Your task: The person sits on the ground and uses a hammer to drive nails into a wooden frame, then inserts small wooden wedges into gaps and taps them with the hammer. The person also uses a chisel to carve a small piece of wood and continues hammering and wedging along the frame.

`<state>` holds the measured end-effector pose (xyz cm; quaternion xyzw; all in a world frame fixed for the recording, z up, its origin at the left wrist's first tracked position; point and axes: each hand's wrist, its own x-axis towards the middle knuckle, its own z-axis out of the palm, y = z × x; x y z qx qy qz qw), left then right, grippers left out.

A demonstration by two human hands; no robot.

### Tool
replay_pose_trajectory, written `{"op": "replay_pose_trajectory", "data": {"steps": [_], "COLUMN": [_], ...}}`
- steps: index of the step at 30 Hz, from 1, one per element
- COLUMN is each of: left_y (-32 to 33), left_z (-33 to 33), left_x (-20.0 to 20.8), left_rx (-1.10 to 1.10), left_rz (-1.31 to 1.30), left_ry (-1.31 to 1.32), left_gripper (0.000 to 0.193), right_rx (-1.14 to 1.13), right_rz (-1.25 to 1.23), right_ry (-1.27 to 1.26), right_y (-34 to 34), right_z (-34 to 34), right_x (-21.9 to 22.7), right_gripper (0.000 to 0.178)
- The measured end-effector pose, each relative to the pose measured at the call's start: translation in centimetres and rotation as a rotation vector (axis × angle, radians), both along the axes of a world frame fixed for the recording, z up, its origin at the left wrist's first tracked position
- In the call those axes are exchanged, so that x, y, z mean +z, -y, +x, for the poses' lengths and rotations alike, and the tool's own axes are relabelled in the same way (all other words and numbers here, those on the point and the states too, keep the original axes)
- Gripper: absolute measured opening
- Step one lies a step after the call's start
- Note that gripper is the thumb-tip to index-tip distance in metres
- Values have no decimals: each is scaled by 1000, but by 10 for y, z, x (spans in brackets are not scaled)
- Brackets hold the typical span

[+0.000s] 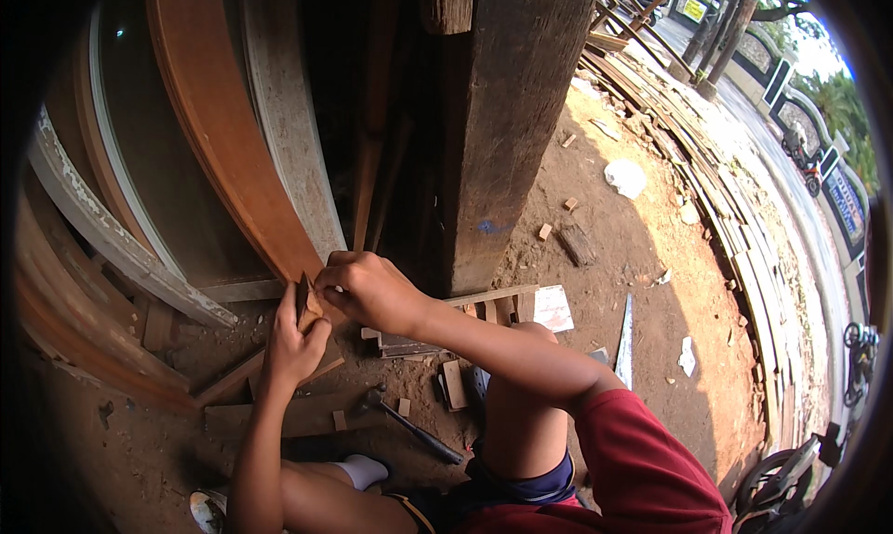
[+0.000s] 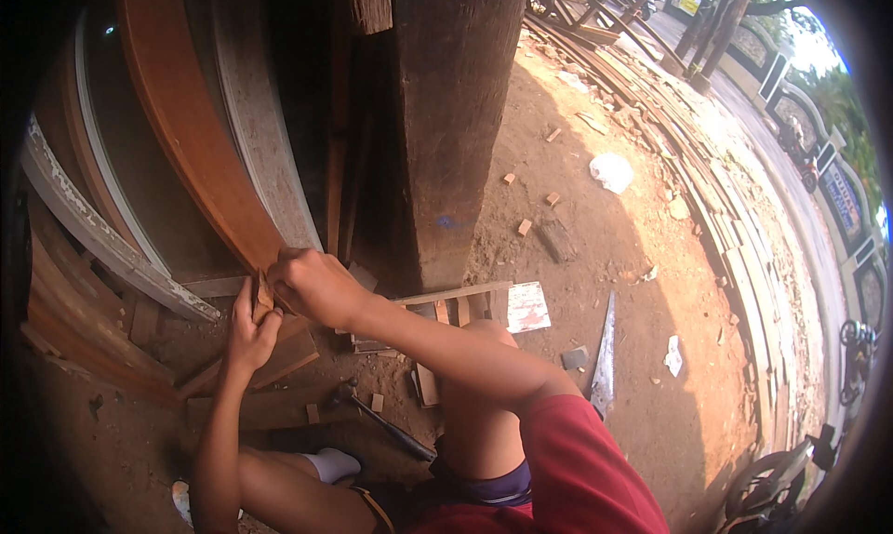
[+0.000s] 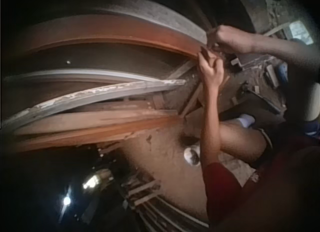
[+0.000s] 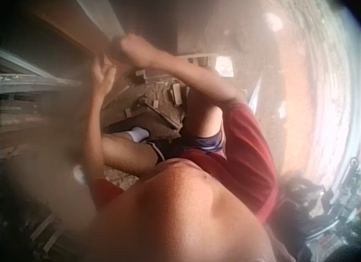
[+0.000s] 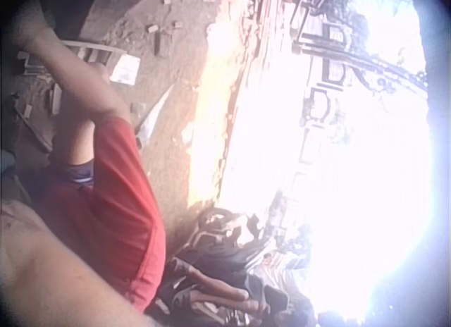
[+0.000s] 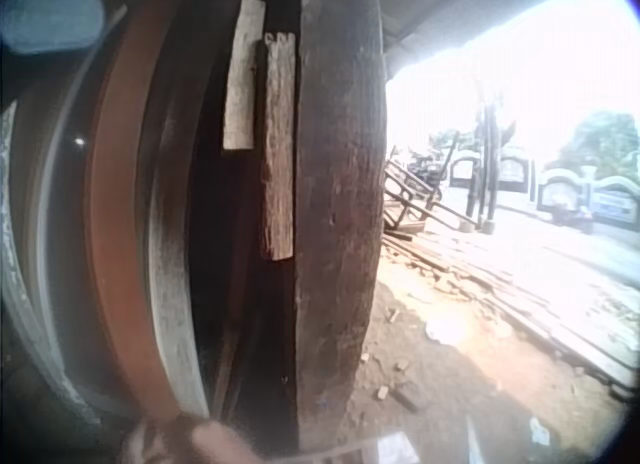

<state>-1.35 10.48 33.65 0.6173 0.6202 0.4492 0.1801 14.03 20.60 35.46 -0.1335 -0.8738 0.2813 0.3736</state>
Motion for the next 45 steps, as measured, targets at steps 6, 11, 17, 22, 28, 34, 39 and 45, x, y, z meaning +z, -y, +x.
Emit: {"op": "replay_pose_trajectory", "data": {"steps": [6, 11, 17, 22, 28, 34, 39, 45], "left_y": [1, 0, -2, -1, 7, 10, 3, -4], "left_z": [3, 4, -12, -11, -32, -29, -25, -22], "left_x": [5, 4, 8, 5, -9, 4, -14, -29], "left_rx": [22, 11, -82, -113, -84, -17, 39, 96], "left_rz": [0, 64, -65, -33, -273, -517, -429, -347], "left_ry": [-2, -20, -116, -42, -23, 54, 32, -136], "left_gripper": [25, 21, 23, 34, 43, 45, 43, 39], "right_rx": [-7, 56, 16, 2, 91, 197, 139, 34], "right_rz": [24, -53, -26, 136, 132, 89, 79, 5], "right_ry": [15, -31, -69, 49, 106, 77, 55, 36], "right_y": [5, 3, 7, 11, 5, -5, -7, 4], "right_z": [-4, -5, -5, -4, -7, -6, -11, -20], "right_x": [-5, -11, -17, -7, -17, -13, -20, -40], "right_gripper": [10, 9, 9, 15, 17, 18, 14, 10]}}
